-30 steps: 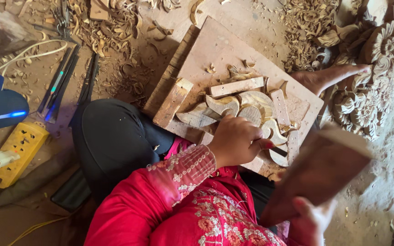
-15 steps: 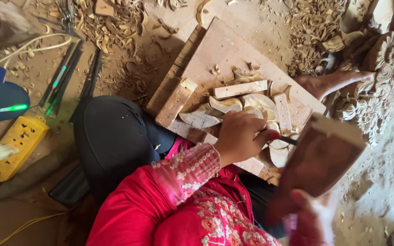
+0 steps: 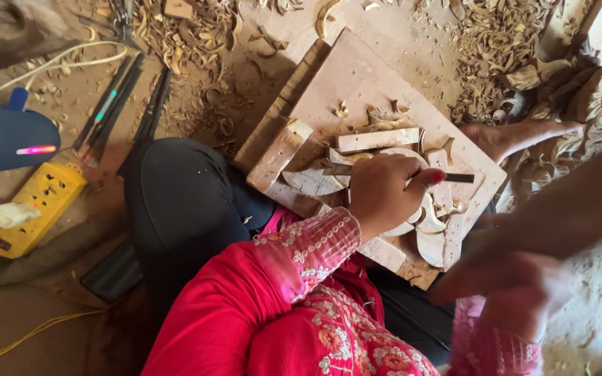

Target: The person carves a decorative floral pattern into a rectangular wooden board using a chisel and a wooden mallet. They repeatedly strike the chisel to remove wood shavings and refine the design.

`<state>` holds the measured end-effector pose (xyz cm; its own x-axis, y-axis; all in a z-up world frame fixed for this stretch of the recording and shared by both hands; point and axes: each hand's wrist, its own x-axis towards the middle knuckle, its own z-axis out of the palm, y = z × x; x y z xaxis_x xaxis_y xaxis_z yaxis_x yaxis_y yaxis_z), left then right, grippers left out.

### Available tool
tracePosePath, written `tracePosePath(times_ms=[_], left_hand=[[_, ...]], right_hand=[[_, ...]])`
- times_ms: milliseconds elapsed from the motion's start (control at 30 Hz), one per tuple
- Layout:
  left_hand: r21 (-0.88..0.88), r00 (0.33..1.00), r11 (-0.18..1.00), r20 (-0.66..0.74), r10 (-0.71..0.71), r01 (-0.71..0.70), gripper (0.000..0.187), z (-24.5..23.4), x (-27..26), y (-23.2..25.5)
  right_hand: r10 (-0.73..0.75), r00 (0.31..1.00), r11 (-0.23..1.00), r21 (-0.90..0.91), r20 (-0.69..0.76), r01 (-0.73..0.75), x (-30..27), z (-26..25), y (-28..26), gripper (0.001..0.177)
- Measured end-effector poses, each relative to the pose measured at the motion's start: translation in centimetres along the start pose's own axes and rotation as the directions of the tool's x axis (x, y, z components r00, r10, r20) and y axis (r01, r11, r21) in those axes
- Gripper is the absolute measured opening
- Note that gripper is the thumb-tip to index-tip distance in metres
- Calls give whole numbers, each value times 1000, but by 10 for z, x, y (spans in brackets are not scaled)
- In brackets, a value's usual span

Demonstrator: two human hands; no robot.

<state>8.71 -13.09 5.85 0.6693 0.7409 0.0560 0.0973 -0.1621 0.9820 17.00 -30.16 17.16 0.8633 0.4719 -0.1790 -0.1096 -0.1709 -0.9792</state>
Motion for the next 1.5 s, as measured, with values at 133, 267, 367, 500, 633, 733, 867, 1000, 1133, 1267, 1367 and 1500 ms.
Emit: tracePosePath(times_ms=[133,267,367,500,633,733,867,1000,1133,1267,1367,1500], left_hand=[[-41,997,999,-82,-5,2,34,2,7,4],[-10,988,1000,-149,-30,29,35,6,8,3],[-12,984,999,-176,-37,36,34,5,17,4],[-18,976,998,-212,-60,57,36,7,21,2],[-42,956,994,-272,-109,101,37,10,21,2],[54,946,993,-315,-82,104,36,9,27,2],[-50,939,986,-300,-167,160,32,7,26,1],[-113,910,979,-363,-202,172,28,-2,30,6],[-129,899,971,-370,-234,200,27,-3,31,6],[-175,882,971,-416,-223,163,25,0,30,4],[-194,879,959,-394,-269,206,24,0,34,4],[-103,865,977,-456,-211,184,26,2,36,-2]], right_hand=[[185,975,981,-79,123,-176,16,0,-22,65],[-11,998,940,340,-62,31,31,12,-30,64],[45,997,996,-85,69,-40,39,24,-43,69],[77,982,982,-181,173,-45,49,41,-56,69],[90,968,986,-157,235,-54,69,52,-61,68],[92,958,988,-148,273,-52,82,55,-60,68],[124,940,981,-183,319,-68,92,62,-57,68],[127,914,973,-226,385,-40,106,83,-62,67],[126,905,968,-248,407,-24,112,97,-65,67],[156,896,961,-273,416,-40,115,100,-66,66],[147,894,963,-267,424,-32,120,100,-70,66],[144,891,964,-264,431,-28,122,106,-71,65]])
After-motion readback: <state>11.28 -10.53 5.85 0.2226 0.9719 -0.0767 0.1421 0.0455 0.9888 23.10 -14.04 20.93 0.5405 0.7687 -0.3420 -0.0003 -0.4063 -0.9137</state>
